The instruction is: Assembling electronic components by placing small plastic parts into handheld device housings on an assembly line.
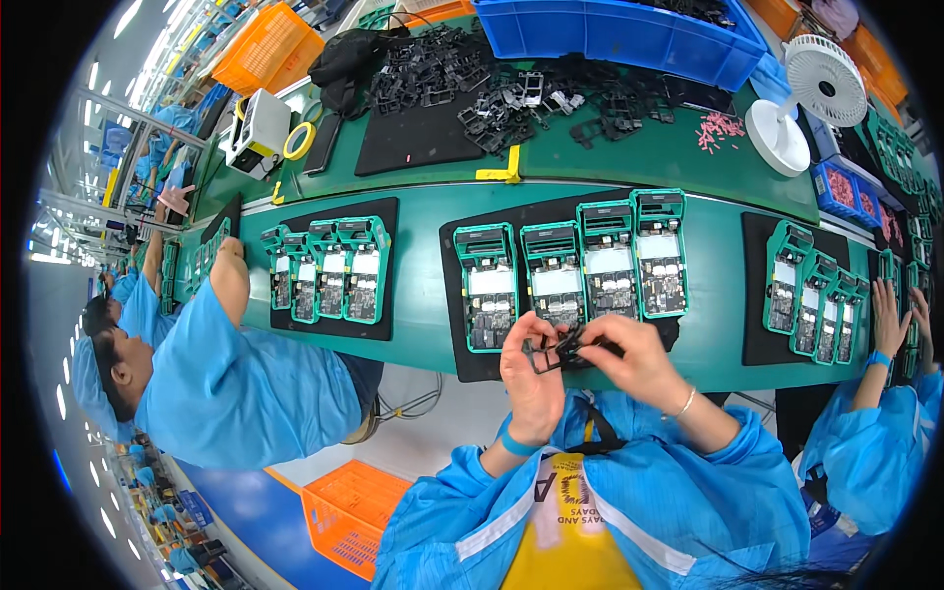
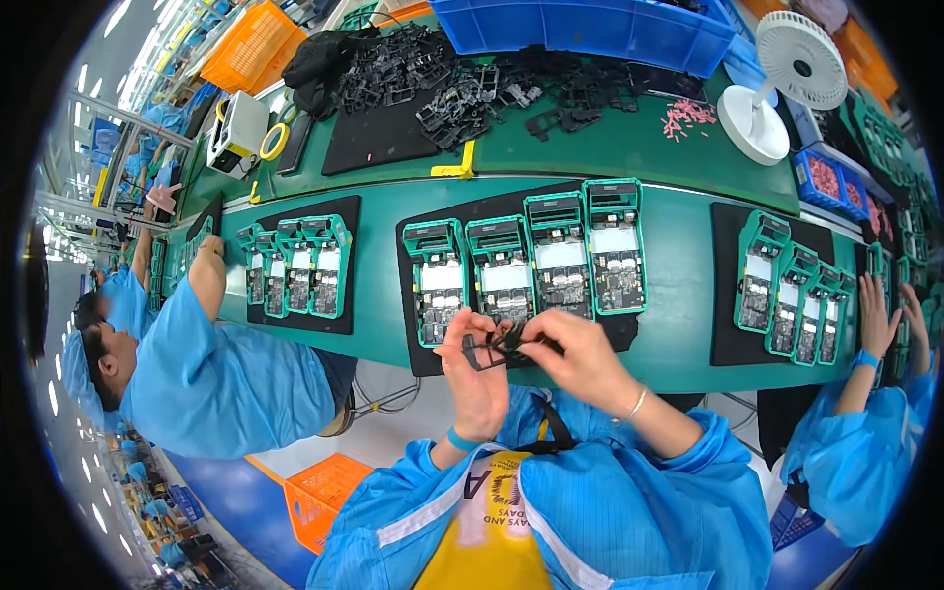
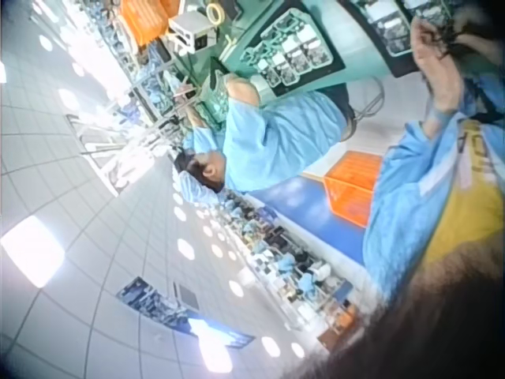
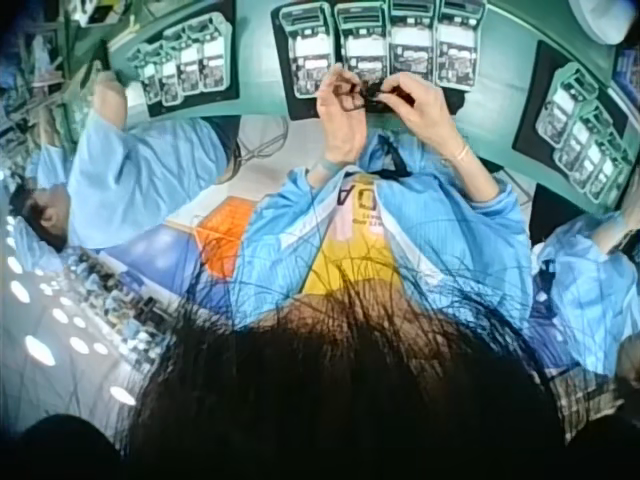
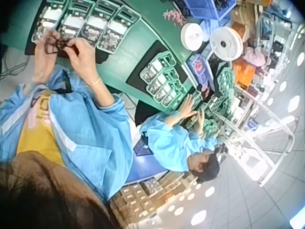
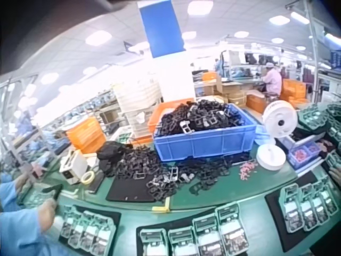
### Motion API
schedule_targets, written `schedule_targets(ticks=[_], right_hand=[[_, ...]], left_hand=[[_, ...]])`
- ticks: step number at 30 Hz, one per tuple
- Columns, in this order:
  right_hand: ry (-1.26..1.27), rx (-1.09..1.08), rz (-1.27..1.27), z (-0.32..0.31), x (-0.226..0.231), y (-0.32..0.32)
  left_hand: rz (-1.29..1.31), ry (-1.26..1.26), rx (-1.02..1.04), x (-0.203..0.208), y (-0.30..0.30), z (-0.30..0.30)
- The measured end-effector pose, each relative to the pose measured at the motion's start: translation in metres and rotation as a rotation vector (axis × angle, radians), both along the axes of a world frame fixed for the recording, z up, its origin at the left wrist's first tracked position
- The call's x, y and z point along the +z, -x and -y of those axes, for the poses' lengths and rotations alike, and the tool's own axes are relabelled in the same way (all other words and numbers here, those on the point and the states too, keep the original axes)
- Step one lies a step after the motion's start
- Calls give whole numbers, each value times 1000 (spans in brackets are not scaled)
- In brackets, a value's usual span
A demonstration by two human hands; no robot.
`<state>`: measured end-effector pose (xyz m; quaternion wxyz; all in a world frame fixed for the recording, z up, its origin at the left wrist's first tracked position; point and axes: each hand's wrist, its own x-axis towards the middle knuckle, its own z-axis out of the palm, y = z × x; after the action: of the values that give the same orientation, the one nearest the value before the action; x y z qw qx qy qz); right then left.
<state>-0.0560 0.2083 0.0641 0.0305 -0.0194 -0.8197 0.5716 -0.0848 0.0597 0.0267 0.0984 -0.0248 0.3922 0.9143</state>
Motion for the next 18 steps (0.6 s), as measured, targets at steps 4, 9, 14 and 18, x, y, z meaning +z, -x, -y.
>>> schedule_targets(ticks=[4, 9, 14, 18], right_hand=[[-161, -73, -72, -47, 5, 1], [-333, -122, -17, -102, 9, -3], [-411, -90, 41, -113, 9, -6], [-310, -89, -54, -104, 14, -3]], left_hand=[[22, -33, -28, 2, 4, 1], [145, -40, -3, 9, 4, 1], [168, -61, -24, 13, 4, -1], [134, -33, -205, 5, 4, -1]])
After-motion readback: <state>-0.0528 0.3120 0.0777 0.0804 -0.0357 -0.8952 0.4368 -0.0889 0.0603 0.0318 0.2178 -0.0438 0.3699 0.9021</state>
